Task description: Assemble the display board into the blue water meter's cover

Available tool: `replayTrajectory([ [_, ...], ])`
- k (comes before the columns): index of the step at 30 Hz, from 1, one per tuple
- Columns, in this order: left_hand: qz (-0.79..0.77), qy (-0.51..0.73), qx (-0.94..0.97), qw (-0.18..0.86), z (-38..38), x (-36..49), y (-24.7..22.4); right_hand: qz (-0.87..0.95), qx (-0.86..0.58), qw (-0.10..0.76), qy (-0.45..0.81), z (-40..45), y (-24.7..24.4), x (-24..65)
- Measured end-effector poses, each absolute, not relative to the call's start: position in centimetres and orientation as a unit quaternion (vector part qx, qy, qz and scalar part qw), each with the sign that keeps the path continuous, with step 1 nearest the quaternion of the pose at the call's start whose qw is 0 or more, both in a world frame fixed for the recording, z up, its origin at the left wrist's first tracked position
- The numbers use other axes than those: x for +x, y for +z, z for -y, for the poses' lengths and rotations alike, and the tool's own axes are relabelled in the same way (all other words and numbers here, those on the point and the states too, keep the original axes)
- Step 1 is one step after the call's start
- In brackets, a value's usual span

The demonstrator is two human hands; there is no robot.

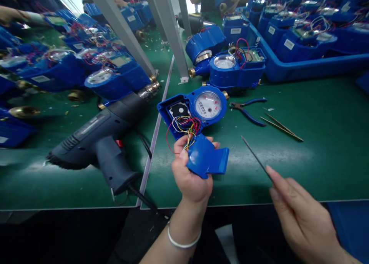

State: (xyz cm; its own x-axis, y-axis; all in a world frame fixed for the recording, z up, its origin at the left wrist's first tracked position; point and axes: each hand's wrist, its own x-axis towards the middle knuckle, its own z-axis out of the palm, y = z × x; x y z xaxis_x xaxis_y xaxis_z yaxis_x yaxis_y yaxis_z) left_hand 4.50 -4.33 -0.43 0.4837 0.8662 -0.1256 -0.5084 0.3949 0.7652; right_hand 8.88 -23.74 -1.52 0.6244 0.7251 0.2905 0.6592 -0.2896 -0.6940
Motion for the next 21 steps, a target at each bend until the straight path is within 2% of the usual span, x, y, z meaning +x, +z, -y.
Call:
replayTrajectory([
  [4,-0.270,0.390,0.296,0.829,4.2,3.9,0.3,0.403,-0.848,0.342,-0.039,24.1,-1.9,11.7],
  [8,-0.270,0.347,0.264,0.859,4.1,3.2,0.3,0.427,-0.868,0.226,-0.118,23.8,-2.9,13.6],
  [11,-0.271,0.317,0.234,0.878,3.9,2.9,0.3,0.458,-0.864,0.163,-0.132,23.6,-3.8,14.5],
  [17,-0.249,0.259,0.196,0.912,3.6,2.7,0.5,0.477,-0.862,0.128,-0.112,22.6,-3.8,15.3],
  [21,-0.229,0.244,0.198,0.921,3.4,2.6,0.4,0.502,-0.842,0.182,-0.072,21.2,-2.6,16.2],
])
